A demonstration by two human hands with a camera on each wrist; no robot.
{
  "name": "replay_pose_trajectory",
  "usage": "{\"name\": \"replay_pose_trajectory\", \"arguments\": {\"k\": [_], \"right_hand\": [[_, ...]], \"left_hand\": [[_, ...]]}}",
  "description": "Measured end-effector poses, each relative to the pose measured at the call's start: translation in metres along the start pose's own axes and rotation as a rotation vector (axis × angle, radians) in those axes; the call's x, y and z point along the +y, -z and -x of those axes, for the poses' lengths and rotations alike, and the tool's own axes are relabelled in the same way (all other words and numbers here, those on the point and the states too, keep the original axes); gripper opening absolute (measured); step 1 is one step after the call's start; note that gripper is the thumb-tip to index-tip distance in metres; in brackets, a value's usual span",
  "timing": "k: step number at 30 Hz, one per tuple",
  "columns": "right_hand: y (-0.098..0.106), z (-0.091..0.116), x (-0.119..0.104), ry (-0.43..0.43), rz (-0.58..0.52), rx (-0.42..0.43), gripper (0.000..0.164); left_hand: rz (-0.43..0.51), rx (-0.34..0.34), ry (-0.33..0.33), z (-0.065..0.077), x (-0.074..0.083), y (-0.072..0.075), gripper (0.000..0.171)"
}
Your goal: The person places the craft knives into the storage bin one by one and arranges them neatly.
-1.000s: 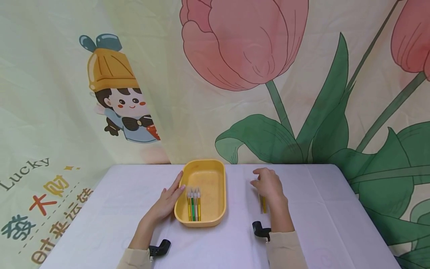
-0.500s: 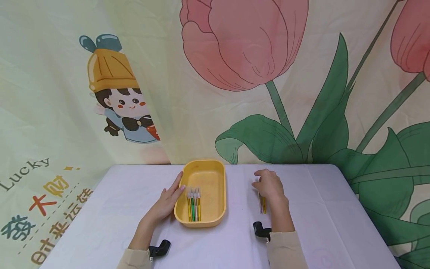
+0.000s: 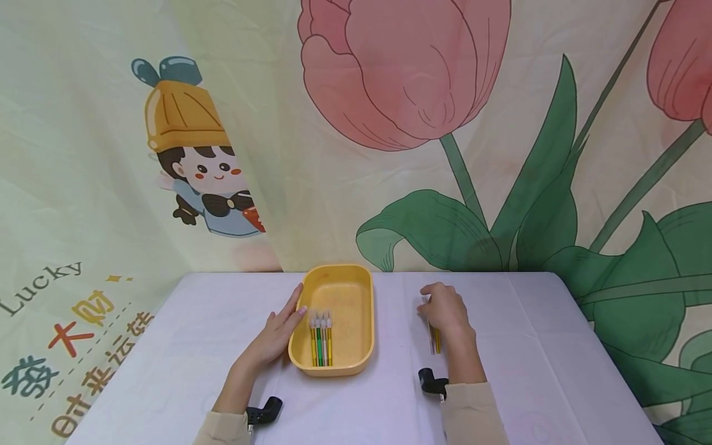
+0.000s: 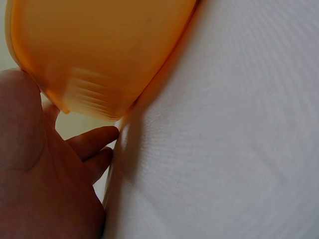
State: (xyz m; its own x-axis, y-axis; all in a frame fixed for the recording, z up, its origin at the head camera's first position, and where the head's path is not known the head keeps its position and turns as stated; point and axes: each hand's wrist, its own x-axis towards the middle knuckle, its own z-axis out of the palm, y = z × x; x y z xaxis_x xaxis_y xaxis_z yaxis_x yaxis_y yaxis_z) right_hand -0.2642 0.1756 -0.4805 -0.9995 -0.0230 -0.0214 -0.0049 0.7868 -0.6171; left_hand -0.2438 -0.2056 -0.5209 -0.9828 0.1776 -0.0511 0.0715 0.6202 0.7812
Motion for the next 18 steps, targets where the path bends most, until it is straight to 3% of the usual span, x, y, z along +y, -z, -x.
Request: {"name": "replay_pose_trajectory", "arguments": {"k": [18], "right_hand": [[-0.0079, 0.0, -0.0012, -0.029, 0.002, 0.0, 0.036]], "left_hand": [[-0.014, -0.01, -0.018, 0.0012, 0.0009, 0.0023, 0.063]]}}
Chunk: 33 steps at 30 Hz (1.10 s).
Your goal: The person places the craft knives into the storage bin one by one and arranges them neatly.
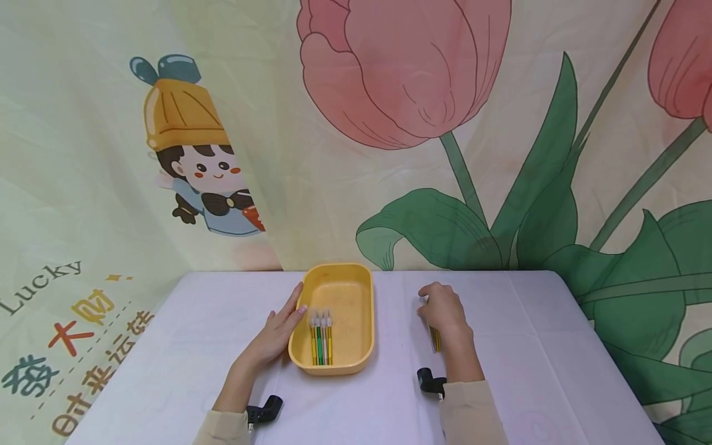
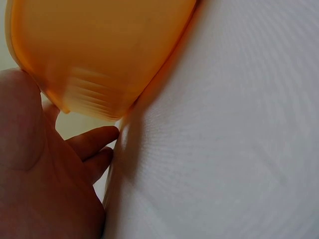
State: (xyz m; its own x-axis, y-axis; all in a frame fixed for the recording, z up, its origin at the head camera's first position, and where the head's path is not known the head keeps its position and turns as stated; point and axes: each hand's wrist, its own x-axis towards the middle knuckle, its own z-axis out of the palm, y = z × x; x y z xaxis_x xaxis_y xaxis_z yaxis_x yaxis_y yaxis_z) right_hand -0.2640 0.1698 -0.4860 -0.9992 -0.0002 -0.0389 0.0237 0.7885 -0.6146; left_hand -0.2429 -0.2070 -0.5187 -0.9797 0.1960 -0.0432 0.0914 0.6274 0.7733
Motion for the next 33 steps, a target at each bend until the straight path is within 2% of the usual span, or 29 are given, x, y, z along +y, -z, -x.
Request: {"name": "replay_pose_trajectory", "arguments": {"k": [7, 14, 24, 33], "right_hand": [[-0.001, -0.001, -0.003, 0.018, 0.011, -0.021, 0.031], [-0.005, 0.0, -0.006, 0.0, 0.017, -0.067, 0.031], [-0.013, -0.001, -0.007, -0.006, 0.016, -0.069, 0.03], [-0.012, -0.001, -0.006, 0.001, 0.018, -0.059, 0.028]], "left_hand": [[-0.003, 0.001, 0.001, 0.0, 0.001, 0.0, 0.064], [0.003, 0.004, 0.002, -0.001, 0.001, 0.0, 0.062], [-0.007, 0.013, 0.011, -0.001, 0.0, -0.001, 0.062], [-0.003, 0.01, 0.017, 0.0, 0.001, -0.001, 0.062]]}}
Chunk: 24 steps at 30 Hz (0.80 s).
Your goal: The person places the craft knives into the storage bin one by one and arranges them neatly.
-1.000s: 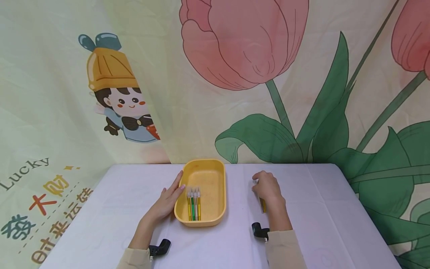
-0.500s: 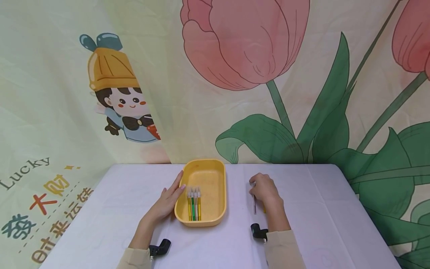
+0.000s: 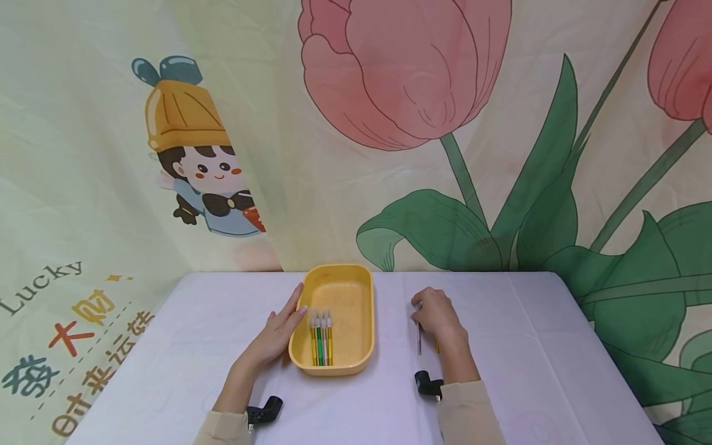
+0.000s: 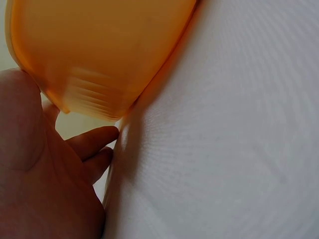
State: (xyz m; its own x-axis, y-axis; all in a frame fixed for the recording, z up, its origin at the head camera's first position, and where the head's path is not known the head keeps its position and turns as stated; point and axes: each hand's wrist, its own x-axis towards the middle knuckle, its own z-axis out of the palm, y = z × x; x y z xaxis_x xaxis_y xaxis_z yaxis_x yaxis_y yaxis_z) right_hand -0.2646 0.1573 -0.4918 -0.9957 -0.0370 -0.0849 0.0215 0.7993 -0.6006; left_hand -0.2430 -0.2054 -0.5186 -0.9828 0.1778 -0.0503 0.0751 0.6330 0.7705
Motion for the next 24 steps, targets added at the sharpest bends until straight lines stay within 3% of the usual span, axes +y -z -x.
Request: {"name": "replay_pose_trajectory", "arguments": {"k": [17, 24], "right_hand": [[0.0001, -0.0025, 0.0031, -0.001, -0.059, 0.007, 0.027], [0.0004, -0.003, 0.0038, -0.016, -0.134, -0.012, 0.03]], "left_hand": [[0.0, -0.002, 0.01, 0.0012, -0.0003, 0.0001, 0.06], [-0.001, 0.007, 0.002, 0.0003, -0.0004, -0.0004, 0.06]]}}
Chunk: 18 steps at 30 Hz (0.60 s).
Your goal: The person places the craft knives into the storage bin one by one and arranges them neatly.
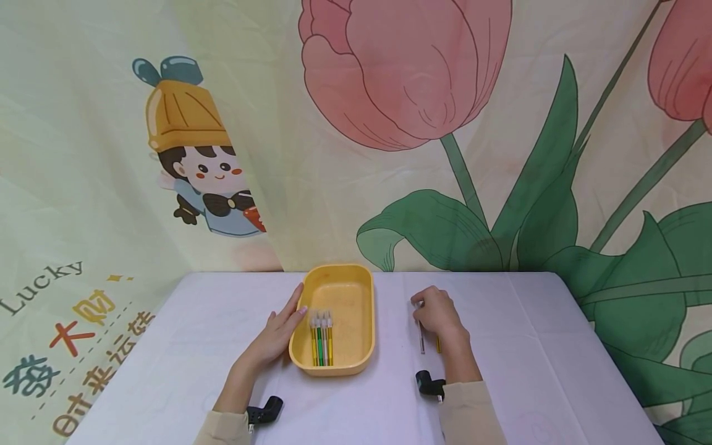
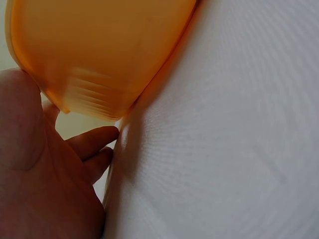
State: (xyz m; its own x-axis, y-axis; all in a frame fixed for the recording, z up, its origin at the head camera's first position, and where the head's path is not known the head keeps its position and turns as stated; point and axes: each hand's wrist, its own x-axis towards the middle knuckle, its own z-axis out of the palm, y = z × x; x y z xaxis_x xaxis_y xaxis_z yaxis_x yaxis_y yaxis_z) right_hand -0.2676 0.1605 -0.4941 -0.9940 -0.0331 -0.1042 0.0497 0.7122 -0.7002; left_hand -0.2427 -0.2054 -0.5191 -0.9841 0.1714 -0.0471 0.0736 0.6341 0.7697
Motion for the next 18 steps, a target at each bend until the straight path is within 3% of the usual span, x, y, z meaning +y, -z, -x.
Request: {"name": "replay_pose_trajectory", "arguments": {"k": [18], "right_hand": [[0.0012, 0.0007, -0.0077, 0.055, -0.064, 0.027, 0.037]], "left_hand": [[-0.002, 0.005, -0.012, 0.0, 0.0, -0.0004, 0.062]]}}
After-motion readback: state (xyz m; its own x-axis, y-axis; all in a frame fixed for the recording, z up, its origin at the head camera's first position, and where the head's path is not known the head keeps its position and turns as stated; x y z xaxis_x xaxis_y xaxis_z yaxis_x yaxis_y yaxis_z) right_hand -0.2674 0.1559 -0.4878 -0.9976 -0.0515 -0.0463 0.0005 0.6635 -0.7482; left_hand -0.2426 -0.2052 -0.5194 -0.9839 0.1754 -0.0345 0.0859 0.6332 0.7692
